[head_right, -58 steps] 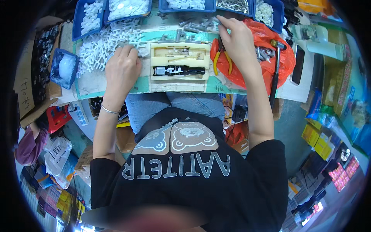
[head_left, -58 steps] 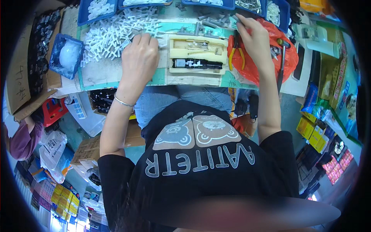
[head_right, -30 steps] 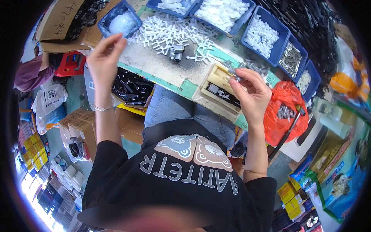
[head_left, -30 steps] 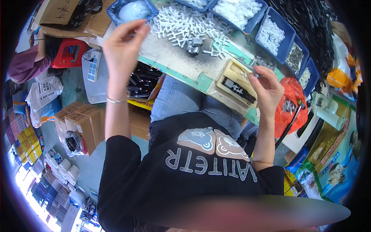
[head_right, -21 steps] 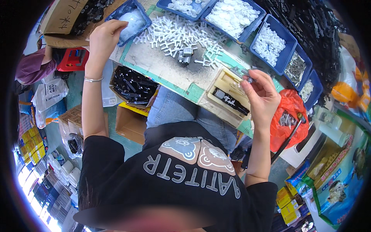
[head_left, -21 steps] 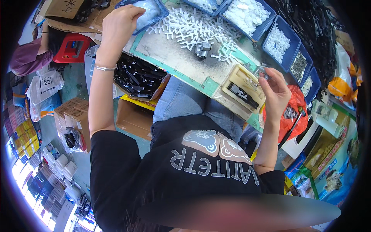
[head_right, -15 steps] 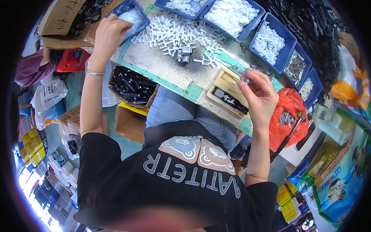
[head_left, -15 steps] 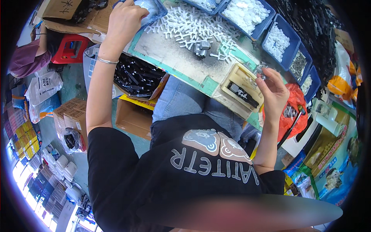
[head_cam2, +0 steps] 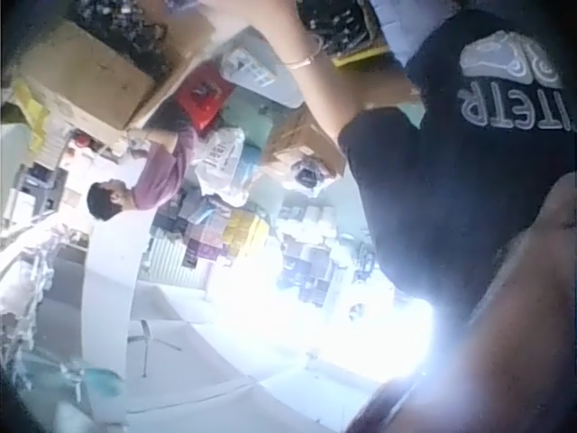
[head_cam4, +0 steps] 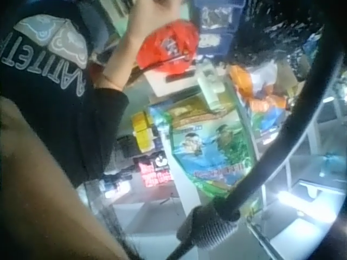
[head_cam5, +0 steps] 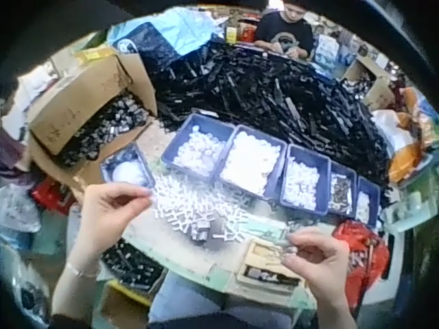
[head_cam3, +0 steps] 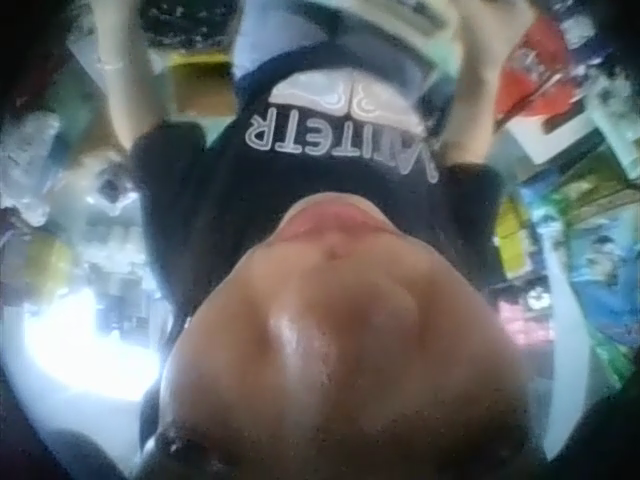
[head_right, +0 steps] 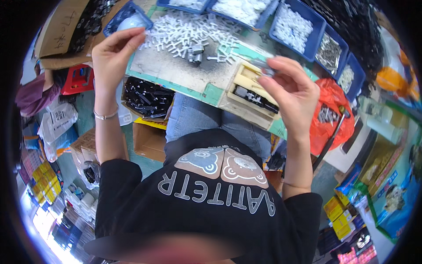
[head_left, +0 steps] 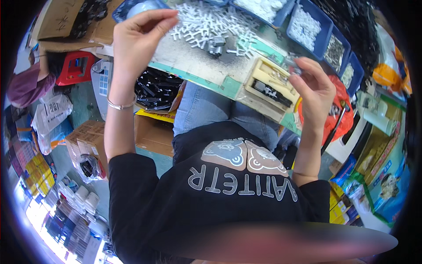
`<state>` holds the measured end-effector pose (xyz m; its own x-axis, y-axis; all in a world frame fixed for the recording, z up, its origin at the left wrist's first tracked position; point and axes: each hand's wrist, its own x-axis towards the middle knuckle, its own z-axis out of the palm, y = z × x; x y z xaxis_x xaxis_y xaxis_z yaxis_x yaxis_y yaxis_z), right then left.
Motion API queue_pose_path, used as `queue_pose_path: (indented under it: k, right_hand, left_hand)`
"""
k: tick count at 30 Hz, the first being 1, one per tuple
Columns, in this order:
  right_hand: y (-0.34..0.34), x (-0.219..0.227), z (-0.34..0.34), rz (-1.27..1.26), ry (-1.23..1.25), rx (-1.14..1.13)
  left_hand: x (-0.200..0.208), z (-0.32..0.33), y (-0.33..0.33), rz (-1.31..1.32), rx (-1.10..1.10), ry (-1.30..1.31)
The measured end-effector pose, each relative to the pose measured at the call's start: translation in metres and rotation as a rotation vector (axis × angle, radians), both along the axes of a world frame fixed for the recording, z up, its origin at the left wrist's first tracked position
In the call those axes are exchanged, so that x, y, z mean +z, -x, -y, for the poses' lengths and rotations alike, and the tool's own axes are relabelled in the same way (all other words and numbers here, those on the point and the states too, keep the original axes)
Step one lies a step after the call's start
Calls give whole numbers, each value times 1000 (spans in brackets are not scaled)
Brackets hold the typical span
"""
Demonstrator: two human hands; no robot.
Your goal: The person assembles small electronic components by inserting white plastic parts, small screws, and metal pins into a black plastic housing using pliers, tweezers, and an assembly fixture.
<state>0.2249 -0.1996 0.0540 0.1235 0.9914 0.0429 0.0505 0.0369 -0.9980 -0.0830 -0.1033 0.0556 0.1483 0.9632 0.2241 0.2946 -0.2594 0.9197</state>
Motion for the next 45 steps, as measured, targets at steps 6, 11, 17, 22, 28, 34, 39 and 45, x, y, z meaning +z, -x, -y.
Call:
queue_pose_path:
  k: [6,11,17,22,28,34,39,45]
  right_hand:
    - [23,2,0,-181,-59,83]
    - [15,-4,6,-293,-38,126]
    - [5,-1,15,-44,-91,78]
    - [4,-6,21,-8,-71,52]
    - [-5,-15,35,87,-82,44]
    - [-29,-21,67,438,-82,35]
    - [-50,-49,85,699,-94,-51]
    - [-51,-67,82,728,-127,-1]
  left_hand:
    - [-1,28,-56,349,-165,277]
    - [-8,41,-89,440,-251,360]
    - [-12,42,-103,450,-287,450]
    - [-15,51,-108,545,-354,654]
    - [-23,69,-122,256,-349,353]
    - [-46,82,-135,-235,-417,-128]
    - [-69,92,-144,-428,-404,-405]
    - [-93,101,-149,-450,-406,-551]
